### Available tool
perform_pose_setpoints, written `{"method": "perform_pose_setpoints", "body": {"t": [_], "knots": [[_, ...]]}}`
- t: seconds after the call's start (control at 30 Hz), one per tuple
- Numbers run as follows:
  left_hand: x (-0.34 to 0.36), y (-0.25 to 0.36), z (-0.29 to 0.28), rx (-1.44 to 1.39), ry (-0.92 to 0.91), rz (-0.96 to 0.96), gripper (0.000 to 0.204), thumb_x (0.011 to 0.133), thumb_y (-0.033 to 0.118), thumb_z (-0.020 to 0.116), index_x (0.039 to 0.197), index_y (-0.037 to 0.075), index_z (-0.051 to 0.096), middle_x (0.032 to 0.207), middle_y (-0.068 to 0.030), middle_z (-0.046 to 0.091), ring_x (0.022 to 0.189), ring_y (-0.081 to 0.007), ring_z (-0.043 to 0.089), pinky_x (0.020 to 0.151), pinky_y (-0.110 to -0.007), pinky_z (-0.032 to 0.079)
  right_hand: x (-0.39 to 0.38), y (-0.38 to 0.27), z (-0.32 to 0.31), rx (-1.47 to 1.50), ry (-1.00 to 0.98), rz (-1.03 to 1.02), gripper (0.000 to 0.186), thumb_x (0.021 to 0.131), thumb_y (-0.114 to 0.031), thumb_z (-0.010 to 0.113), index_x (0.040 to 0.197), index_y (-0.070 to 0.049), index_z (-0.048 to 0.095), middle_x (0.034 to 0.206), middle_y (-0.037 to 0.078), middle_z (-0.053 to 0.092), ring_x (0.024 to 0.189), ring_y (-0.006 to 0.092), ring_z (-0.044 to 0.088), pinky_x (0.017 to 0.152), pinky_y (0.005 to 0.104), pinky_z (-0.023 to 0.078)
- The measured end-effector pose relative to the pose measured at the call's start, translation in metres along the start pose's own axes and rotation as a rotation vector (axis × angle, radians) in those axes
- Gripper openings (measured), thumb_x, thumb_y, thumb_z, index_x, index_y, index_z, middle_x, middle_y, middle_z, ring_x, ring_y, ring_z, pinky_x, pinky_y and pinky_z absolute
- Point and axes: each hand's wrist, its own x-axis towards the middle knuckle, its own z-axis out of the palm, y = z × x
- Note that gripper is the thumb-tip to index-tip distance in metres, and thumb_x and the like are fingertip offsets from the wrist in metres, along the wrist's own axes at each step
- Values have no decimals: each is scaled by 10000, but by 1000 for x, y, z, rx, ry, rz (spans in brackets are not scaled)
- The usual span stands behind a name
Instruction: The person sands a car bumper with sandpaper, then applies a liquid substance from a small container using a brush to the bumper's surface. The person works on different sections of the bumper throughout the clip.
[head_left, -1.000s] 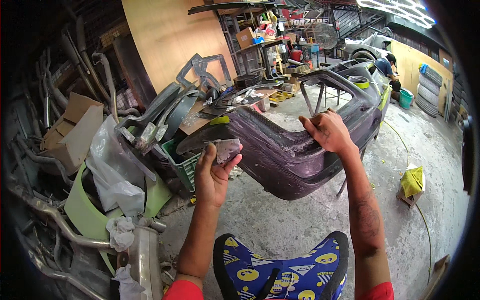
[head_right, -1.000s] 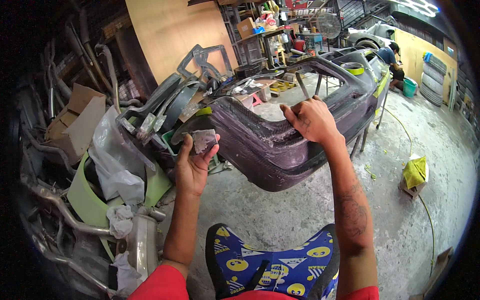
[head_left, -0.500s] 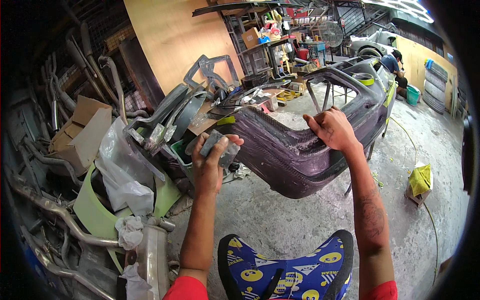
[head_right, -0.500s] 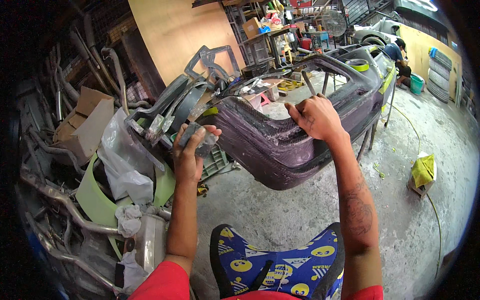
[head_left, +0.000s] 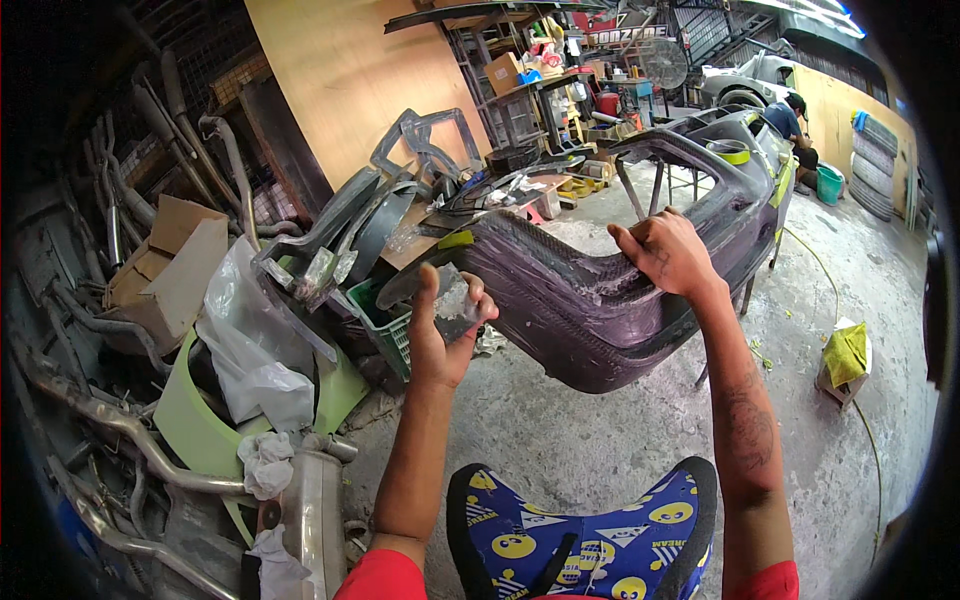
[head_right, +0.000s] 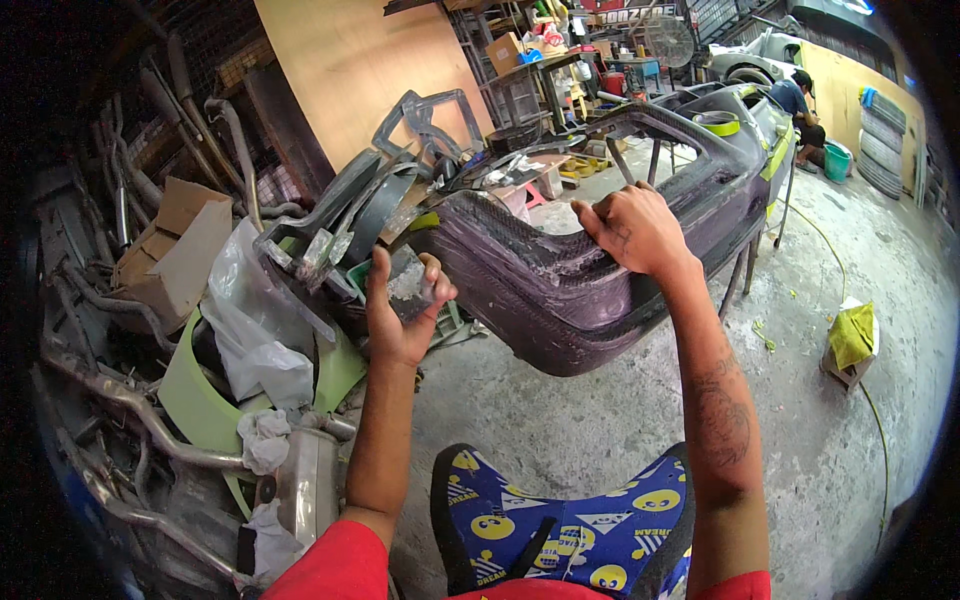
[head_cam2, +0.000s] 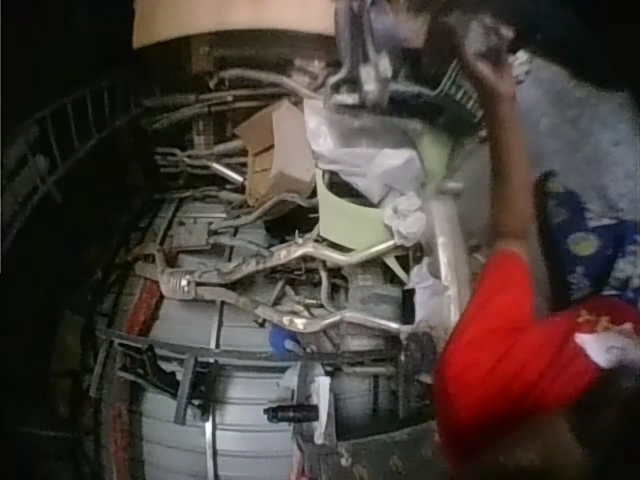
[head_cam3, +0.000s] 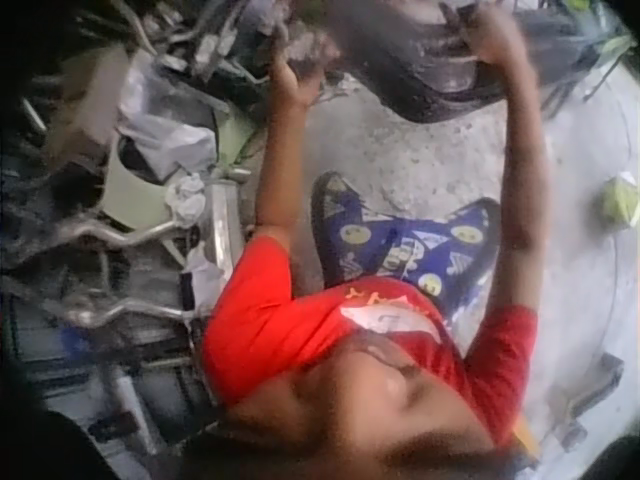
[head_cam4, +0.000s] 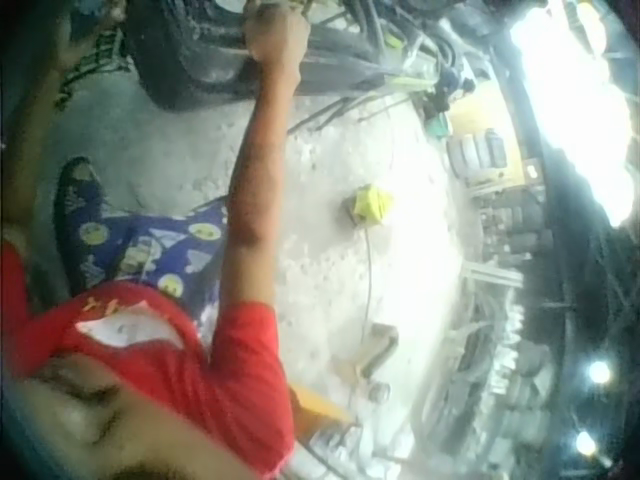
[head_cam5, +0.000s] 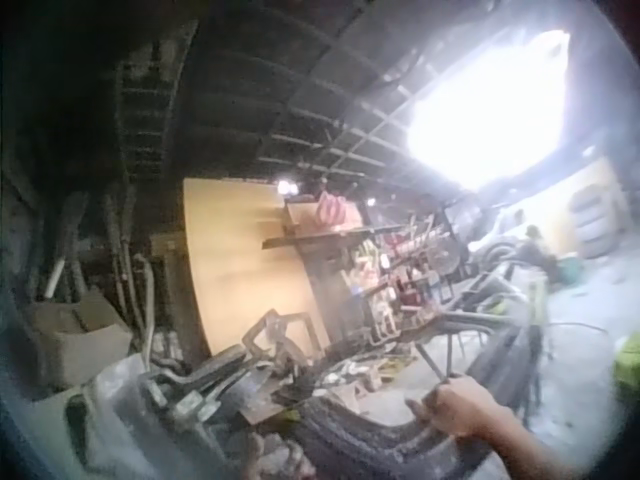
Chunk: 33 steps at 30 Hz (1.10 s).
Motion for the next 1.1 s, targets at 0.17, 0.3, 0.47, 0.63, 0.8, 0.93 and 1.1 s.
{"method": "perform_pose_setpoints", "body": {"t": [0.17,0.3,0.47,0.63,0.8,0.93,1.1], "knots": [[3,-2,-30,26,-29,32,657,964,683,548,930,30,611,808,-58,579,651,-151,565,645,-317,431,1,-5,0,42,16,11,580,1014,-389,541,598,5,634,594,219,592,670,434,606,780,462,479],[1,0,-25,156,-143,51,617,1010,659,492,948,50,569,806,-25,560,621,-127,523,675,-312,410,1,-3,-1,12,8,15,584,1016,-389,538,598,8,635,594,221,592,670,437,604,784,460,481],[-3,-5,-15,93,-25,149,371,1053,425,574,985,60,575,880,-38,610,764,-160,600,724,-360,493,1,-3,0,29,6,7,596,1018,-402,539,599,11,632,596,227,590,677,441,605,784,471,481],[-15,-3,-19,300,-22,159,221,935,57,746,1091,71,590,982,-25,618,844,-112,606,766,-271,510,0,-1,-3,46,-10,29,531,1013,-384,567,666,5,665,639,213,612,696,438,611,794,474,475],[-43,-1,-2,554,-5,244,376,842,16,815,1132,72,582,1066,-22,625,894,-94,613,785,-245,514,-13,-18,-15,202,432,-204,147,940,-142,695,1006,-16,735,991,129,695,859,343,649,784,442,502],[-73,-9,3,564,-38,151,430,828,9,834,1174,44,580,1038,-26,612,892,-97,612,785,-249,539,-67,-81,-23,643,327,-136,122,899,-74,741,1012,-25,735,1007,113,698,839,264,673,735,350,519],[-114,-32,-1,462,-151,-30,462,823,-58,817,1211,23,581,1101,-65,638,1055,-160,655,865,-298,585,-155,-128,16,1138,-4,270,348,966,-105,714,1303,-59,642,1065,93,716,870,125,661,704,283,534]]}}
